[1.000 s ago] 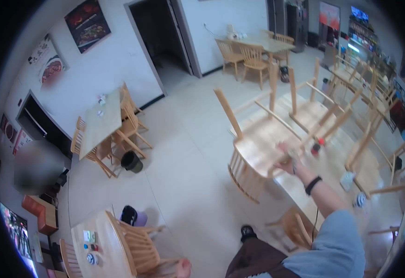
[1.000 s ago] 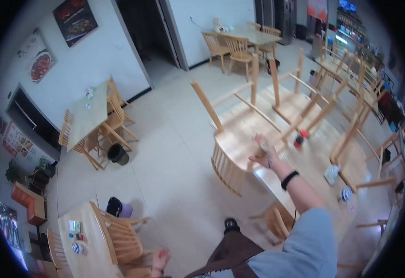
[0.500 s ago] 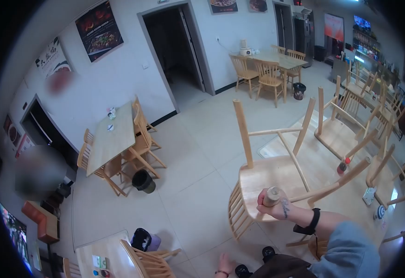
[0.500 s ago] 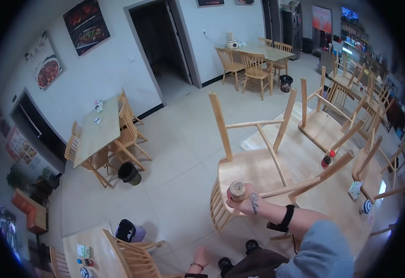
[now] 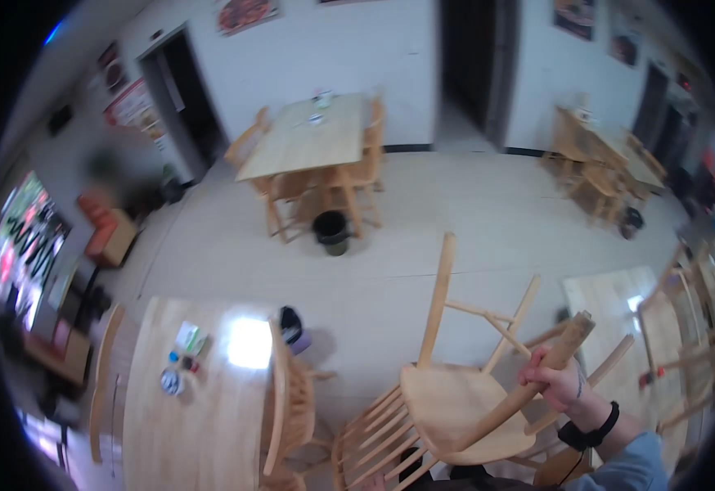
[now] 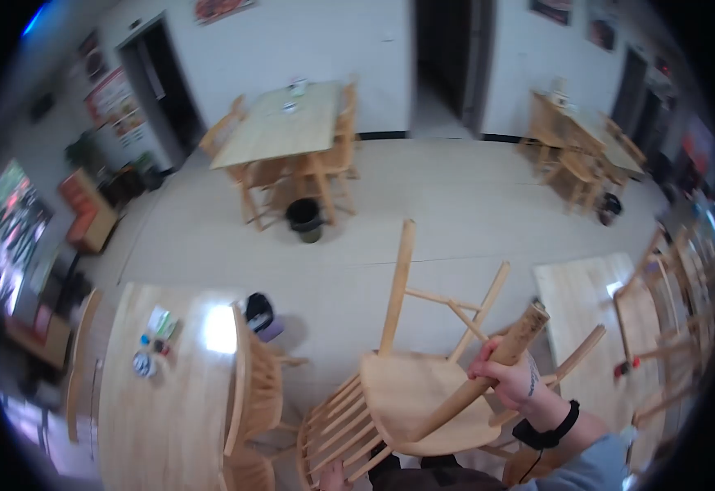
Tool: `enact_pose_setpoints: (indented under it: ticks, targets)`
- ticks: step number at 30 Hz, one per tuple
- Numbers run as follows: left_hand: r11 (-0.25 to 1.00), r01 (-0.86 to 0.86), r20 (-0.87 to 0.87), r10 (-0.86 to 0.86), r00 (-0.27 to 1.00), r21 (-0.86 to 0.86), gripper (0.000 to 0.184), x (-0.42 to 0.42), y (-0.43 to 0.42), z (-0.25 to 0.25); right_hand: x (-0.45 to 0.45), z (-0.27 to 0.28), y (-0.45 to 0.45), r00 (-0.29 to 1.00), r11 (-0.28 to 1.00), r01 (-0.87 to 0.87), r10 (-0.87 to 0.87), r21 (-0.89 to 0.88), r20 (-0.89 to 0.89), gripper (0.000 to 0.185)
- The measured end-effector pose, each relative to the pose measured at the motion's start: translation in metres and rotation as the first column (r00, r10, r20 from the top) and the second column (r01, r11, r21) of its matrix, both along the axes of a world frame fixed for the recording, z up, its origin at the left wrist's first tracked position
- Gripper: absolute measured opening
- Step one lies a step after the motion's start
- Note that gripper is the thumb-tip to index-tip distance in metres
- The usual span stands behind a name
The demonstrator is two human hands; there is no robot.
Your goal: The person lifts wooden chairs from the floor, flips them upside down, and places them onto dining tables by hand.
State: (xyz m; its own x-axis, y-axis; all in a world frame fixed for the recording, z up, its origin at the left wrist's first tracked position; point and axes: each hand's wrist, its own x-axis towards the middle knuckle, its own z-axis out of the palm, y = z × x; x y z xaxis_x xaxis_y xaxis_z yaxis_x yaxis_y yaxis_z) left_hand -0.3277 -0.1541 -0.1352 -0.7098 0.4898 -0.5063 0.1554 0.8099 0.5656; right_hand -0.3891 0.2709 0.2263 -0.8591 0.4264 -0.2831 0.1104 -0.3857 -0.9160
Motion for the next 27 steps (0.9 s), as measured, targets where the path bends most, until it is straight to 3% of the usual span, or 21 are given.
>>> enact_pose_setpoints:
  ticks: [1,2,4,7,10,11,14,17,20,23,24,26,27]
  targets:
    - [0.998,-0.001,0.041,0.004,0.999,-0.061,0.065,0.027,-0.021,-0.041,-0.01,-0.013,-0.005,0.999,0.999,0.038,-0.039,-0.035,-0.006,0.02]
    - [0.994,-0.037,0.058,0.043,0.997,-0.098,0.065,0.041,-0.029,-0.045,-0.017,-0.029,-0.003,1.0,0.998,0.013,-0.012,-0.067,0.016,0.021]
    - [0.983,-0.086,0.102,0.104,0.989,-0.165,0.065,0.066,-0.041,-0.031,-0.034,-0.075,0.005,0.997,0.992,-0.018,0.027,-0.122,0.072,0.022]
    - [0.948,0.081,0.26,0.002,0.966,-0.306,0.061,0.06,-0.033,0.034,-0.063,-0.15,0.019,0.995,0.967,-0.001,0.027,-0.254,0.099,0.018]
    - [0.961,-0.143,0.095,0.169,0.981,-0.235,0.056,0.073,-0.022,0.056,-0.089,-0.236,0.043,0.973,0.952,0.042,0.03,-0.302,0.229,0.026]
    - [0.938,-0.194,0.241,0.267,0.933,-0.288,0.057,0.071,-0.021,0.04,-0.092,-0.279,0.056,0.97,0.945,0.041,0.04,-0.324,0.24,0.027]
    - [0.93,-0.181,0.192,0.251,0.949,-0.32,0.05,0.067,-0.013,0.041,-0.095,-0.364,0.079,0.923,0.944,0.078,0.054,-0.321,0.382,0.025]
    - [0.934,-0.141,0.259,0.233,0.937,-0.329,0.057,0.057,-0.005,0.042,-0.081,-0.457,0.116,0.919,0.914,0.075,0.092,-0.399,0.384,0.023]
    - [0.938,-0.069,0.339,0.19,0.921,-0.338,0.061,0.033,0.008,0.061,-0.056,-0.471,0.121,0.916,0.893,0.084,0.106,-0.443,0.386,0.028]
    - [0.955,-0.003,0.35,0.112,0.93,-0.297,0.061,0.025,0.028,0.065,-0.024,-0.474,0.133,0.943,0.939,-0.01,0.123,-0.344,0.31,0.033]
    - [0.96,0.018,0.342,0.082,0.936,-0.279,0.06,0.023,0.033,0.065,-0.018,-0.458,0.132,0.941,0.944,-0.004,0.115,-0.329,0.318,0.034]
    - [0.945,0.052,0.49,0.12,0.863,-0.323,0.065,0.005,0.055,0.042,0.003,-0.389,0.112,0.932,0.954,0.01,0.1,-0.301,0.347,0.039]
    - [0.938,0.074,0.563,0.139,0.815,-0.339,0.067,0.0,0.066,0.043,0.023,-0.353,0.095,0.922,0.968,-0.134,0.199,-0.21,0.331,0.036]
